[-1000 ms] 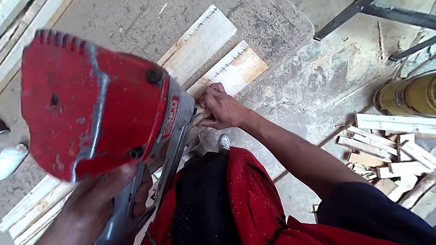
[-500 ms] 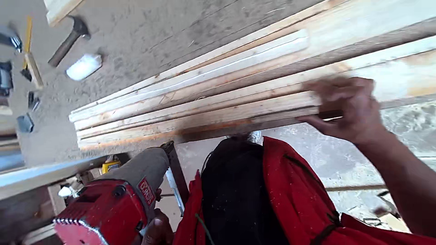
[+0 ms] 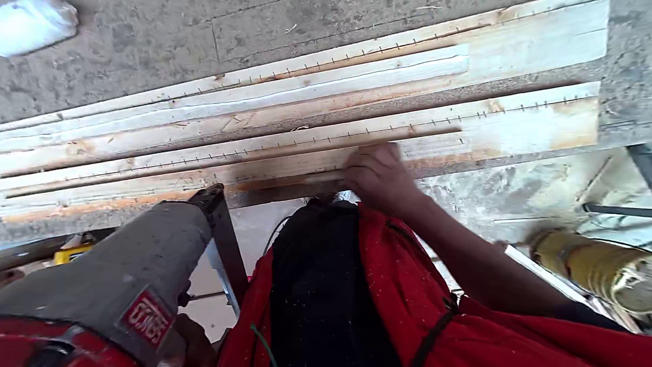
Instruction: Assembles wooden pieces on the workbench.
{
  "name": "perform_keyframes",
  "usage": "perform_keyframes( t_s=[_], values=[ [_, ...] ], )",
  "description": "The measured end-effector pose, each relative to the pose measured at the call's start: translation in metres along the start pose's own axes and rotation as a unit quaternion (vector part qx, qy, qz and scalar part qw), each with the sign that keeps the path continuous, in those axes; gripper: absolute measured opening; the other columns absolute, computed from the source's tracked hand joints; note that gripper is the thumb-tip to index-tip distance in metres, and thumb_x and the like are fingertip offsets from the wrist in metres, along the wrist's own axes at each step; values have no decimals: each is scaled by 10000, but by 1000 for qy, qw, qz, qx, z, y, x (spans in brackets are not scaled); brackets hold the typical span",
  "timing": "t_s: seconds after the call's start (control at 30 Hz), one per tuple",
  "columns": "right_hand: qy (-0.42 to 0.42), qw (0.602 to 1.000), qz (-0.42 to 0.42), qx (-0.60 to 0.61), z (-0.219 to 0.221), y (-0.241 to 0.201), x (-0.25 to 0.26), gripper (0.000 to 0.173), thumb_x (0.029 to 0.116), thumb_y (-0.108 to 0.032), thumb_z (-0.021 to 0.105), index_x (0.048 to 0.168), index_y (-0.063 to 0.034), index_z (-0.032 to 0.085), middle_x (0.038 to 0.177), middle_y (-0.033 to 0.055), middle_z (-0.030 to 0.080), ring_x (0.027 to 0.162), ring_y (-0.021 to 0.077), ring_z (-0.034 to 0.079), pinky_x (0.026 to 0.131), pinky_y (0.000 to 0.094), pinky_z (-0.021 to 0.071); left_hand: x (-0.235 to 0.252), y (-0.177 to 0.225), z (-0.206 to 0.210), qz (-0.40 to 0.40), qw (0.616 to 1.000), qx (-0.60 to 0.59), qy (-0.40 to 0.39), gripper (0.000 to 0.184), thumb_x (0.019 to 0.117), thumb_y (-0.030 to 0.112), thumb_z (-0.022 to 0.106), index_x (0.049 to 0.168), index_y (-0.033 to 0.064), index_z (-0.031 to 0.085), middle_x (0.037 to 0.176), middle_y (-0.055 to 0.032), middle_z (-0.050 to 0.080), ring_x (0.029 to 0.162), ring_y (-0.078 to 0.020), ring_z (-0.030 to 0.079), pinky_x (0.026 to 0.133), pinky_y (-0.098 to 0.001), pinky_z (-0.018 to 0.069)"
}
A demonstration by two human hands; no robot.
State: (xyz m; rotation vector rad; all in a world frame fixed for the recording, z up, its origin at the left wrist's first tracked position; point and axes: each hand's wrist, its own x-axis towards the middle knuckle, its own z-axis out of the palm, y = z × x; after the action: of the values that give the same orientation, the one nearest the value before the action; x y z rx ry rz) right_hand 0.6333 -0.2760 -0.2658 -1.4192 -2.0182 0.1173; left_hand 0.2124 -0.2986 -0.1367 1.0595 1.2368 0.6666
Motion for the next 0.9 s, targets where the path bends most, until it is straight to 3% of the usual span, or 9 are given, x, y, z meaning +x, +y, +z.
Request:
perform_keyframes(
  t_s=[0.1, 0.2, 0.27, 0.33, 0.47, 0.67, 0.73, 0.83, 0.9],
  values=[
    [-12, 1000, -1, -13, 26, -18, 25, 203, 981, -258, 685, 1114, -106, 668, 1134, 96, 703, 1113, 289, 634, 1022, 511, 440, 1, -2, -12, 7, 999, 21, -43, 252, 1029, 415, 598, 1053, 217, 752, 908, 65, 757, 808, -51, 716, 775, -282, 603],
    [-35, 998, 40, -29, 32, -21, 32, 426, 919, -324, 753, 1260, -107, 620, 1350, 110, 647, 1303, 325, 564, 1106, 549, 401, -9, -9, -19, 21, 999, 20, 20, 172, 985, 322, 686, 1084, 217, 779, 1011, 65, 786, 947, -34, 733, 903, -266, 599],
    [-48, 997, 54, -26, 32, -22, 33, 474, 900, -319, 769, 1285, -92, 612, 1354, 107, 648, 1309, 313, 570, 1148, 543, 370, -13, -13, -22, 19, 999, 18, 34, 168, 984, 272, 686, 1123, 241, 776, 1082, 102, 778, 1032, 7, 707, 964, -231, 562],
    [-49, 997, 67, -3, 30, -22, 34, 490, 870, -283, 795, 1271, -71, 611, 1330, 116, 661, 1288, 311, 587, 1158, 544, 359, -15, -17, -24, 25, 999, 15, 22, 166, 1011, 266, 649, 1113, 238, 777, 1070, 120, 777, 1021, 28, 703, 958, -210, 561],
    [-38, 996, 68, 39, 28, -22, 36, 468, 873, -277, 787, 1235, -42, 606, 1283, 146, 678, 1252, 335, 606, 1121, 575, 392, -8, -30, -36, -52, 996, -44, -52, 243, 1011, 499, 577, 1025, 311, 731, 880, 177, 707, 782, 68, 646, 743, -160, 539],
    [-18, 998, 43, 41, 31, -21, 33, 371, 927, -299, 743, 1131, -23, 601, 1314, 176, 661, 1283, 362, 594, 1127, 567, 411, -8, -30, -47, 7, 998, -18, -52, 243, 1059, 355, 536, 1017, 219, 733, 866, 115, 712, 796, 5, 666, 775, -221, 563],
    [1, 999, 28, 25, 33, -20, 28, 337, 944, -298, 737, 1127, -38, 625, 1336, 163, 657, 1289, 349, 594, 1129, 558, 412, -11, -23, -49, 10, 997, -26, -67, 261, 1052, 393, 531, 1042, 219, 725, 848, 101, 698, 765, -6, 659, 732, -209, 558],
    [44, 999, 11, 2, 33, -18, 17, 230, 965, -273, 716, 1067, -73, 666, 1187, 118, 713, 1182, 302, 636, 1099, 541, 393, -6, -4, -44, -6, 995, -36, -92, 314, 1032, 480, 525, 1124, 246, 713, 923, 67, 736, 819, -43, 700, 730, -215, 573],
    [62, 998, 14, -10, 30, -17, 10, 175, 973, -264, 707, 998, -93, 680, 1071, 85, 733, 1097, 265, 650, 1056, 520, 382, -8, 10, -37, -17, 994, -51, -92, 376, 1011, 524, 541, 1144, 216, 711, 840, 15, 712, 715, -111, 697, 686, -291, 603]
  ],
)
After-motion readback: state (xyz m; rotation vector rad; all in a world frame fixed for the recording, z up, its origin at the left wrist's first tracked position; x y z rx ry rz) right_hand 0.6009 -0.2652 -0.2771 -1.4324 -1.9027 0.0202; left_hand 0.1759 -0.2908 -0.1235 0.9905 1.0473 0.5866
